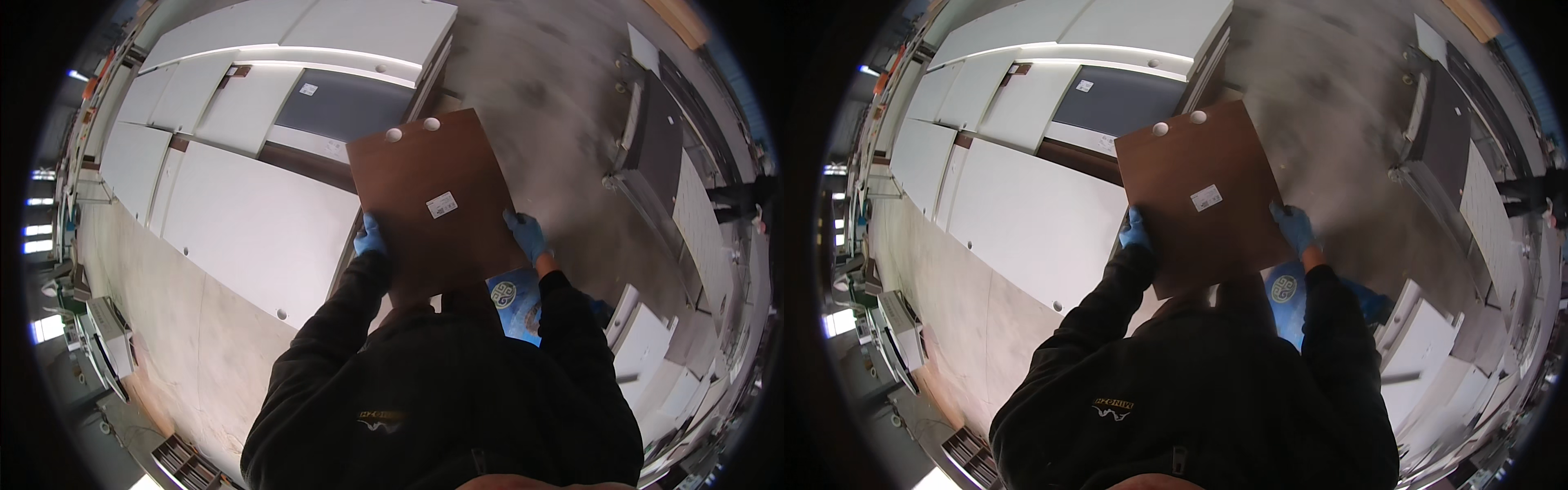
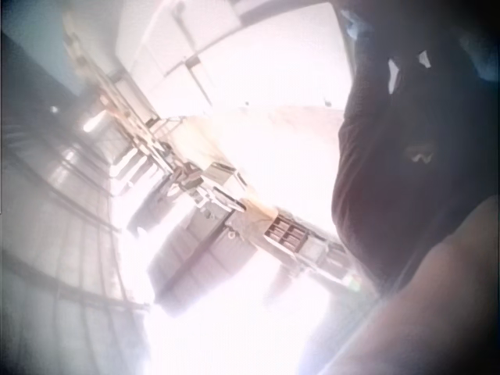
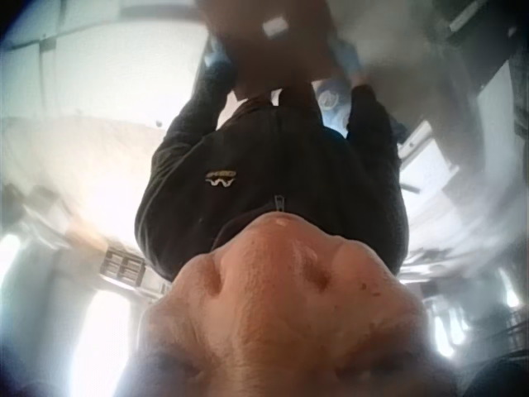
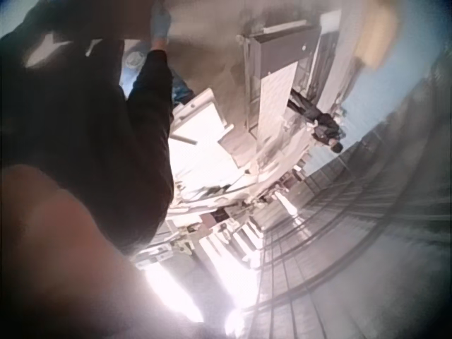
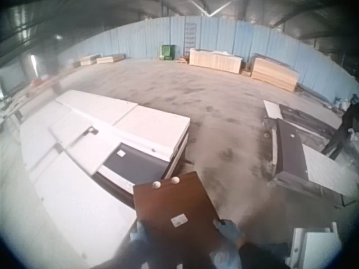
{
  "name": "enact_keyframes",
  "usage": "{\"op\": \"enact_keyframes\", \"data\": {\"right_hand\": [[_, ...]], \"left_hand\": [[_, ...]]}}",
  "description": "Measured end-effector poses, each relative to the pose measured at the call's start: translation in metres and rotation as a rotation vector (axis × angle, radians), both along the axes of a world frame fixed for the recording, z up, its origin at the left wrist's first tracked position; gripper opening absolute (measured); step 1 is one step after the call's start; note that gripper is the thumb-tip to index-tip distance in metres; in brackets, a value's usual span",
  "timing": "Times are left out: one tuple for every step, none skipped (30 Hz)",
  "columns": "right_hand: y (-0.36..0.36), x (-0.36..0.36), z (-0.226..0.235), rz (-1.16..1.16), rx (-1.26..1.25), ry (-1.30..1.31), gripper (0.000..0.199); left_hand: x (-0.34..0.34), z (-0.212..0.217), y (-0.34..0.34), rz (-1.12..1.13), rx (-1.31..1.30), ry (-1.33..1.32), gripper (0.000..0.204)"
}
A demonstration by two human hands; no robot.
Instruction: The person repeatedly picks up large white and brown flat panels from the floor and stacks them on a growing pile. The person handles the panels by hand, turning them over and aligning them before placing them down.
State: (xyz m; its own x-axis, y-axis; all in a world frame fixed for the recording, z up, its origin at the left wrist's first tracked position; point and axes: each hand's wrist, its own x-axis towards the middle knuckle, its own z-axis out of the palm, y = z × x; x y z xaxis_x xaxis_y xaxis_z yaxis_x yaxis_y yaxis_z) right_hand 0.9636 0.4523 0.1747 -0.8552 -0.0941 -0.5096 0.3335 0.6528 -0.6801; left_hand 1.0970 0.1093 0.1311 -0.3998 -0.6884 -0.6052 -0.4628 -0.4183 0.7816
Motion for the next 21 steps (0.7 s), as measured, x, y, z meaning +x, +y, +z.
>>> {"op": "enact_keyframes", "data": {"right_hand": [[-0.001,-0.007,-0.010,0.030,-0.009,-0.026,0.063],[0.001,-0.018,-0.021,0.021,-0.079,-0.149,0.063],[0.008,-0.024,-0.032,0.004,-0.123,-0.295,0.065],[0.012,-0.029,-0.044,0.021,-0.223,-0.435,0.066],[0.015,-0.031,-0.056,0.130,-0.191,-0.375,0.064],[0.016,-0.038,-0.068,0.273,-0.223,-0.306,0.063],[0.017,-0.048,-0.077,0.281,-0.235,-0.312,0.060],[0.017,-0.058,-0.085,0.290,-0.247,-0.317,0.057],[0.019,-0.064,-0.089,0.156,-0.230,-0.401,0.053],[0.020,-0.071,-0.092,0.041,-0.282,-0.482,0.048],[0.019,-0.080,-0.094,0.038,-0.194,-0.353,0.045],[0.017,-0.094,-0.096,0.062,-0.186,-0.220,0.042],[0.016,-0.109,-0.097,0.077,-0.180,-0.095,0.039],[0.016,-0.126,-0.099,0.098,-0.163,-0.117,0.038],[0.014,-0.146,-0.101,0.115,-0.145,-0.150,0.038],[0.010,-0.165,-0.105,0.134,-0.126,-0.182,0.037],[0.003,-0.182,-0.110,0.172,-0.106,-0.155,0.037],[-0.004,-0.196,-0.114,0.208,-0.086,-0.130,0.037],[-0.012,-0.209,-0.118,0.242,-0.079,-0.108,0.038],[-0.022,-0.219,-0.123,0.273,-0.057,-0.092,0.038],[-0.033,-0.227,-0.126,0.300,-0.049,-0.079,0.038]], "left_hand": [[-0.018,-0.001,-0.012,-0.096,-0.069,-0.044,0.083],[-0.037,-0.003,-0.024,-0.190,-0.139,-0.091,0.085],[-0.049,-0.005,-0.033,-0.282,-0.203,-0.150,0.088],[-0.059,-0.008,-0.040,-0.372,-0.263,-0.219,0.090],[-0.072,-0.011,-0.045,-0.390,-0.339,-0.231,0.089],[-0.090,-0.016,-0.049,-0.407,-0.413,-0.254,0.088],[-0.101,-0.022,-0.049,-0.426,-0.485,-0.279,0.088],[-0.109,-0.027,-0.047,-0.410,-0.493,-0.293,0.087],[-0.113,-0.033,-0.041,-0.403,-0.497,-0.311,0.086],[-0.117,-0.040,-0.033,-0.390,-0.528,-0.317,0.085],[-0.115,-0.047,-0.021,-0.305,-0.468,-0.355,0.085],[-0.114,-0.056,-0.006,-0.192,-0.433,-0.303,0.084],[-0.110,-0.064,0.011,-0.076,-0.409,-0.253,0.084],[-0.105,-0.071,0.026,0.037,-0.366,-0.218,0.084],[-0.099,-0.077,0.038,0.076,-0.339,-0.290,0.084],[-0.094,-0.082,0.049,0.114,-0.291,-0.371,0.084],[-0.092,-0.087,0.058,0.153,-0.241,-0.479,0.084],[-0.092,-0.092,0.064,0.217,-0.213,-0.455,0.084],[-0.092,-0.096,0.068,0.283,-0.186,-0.456,0.085],[-0.093,-0.099,0.069,0.338,-0.152,-0.451,0.086],[-0.095,-0.102,0.069,0.391,-0.156,-0.412,0.086]]}}
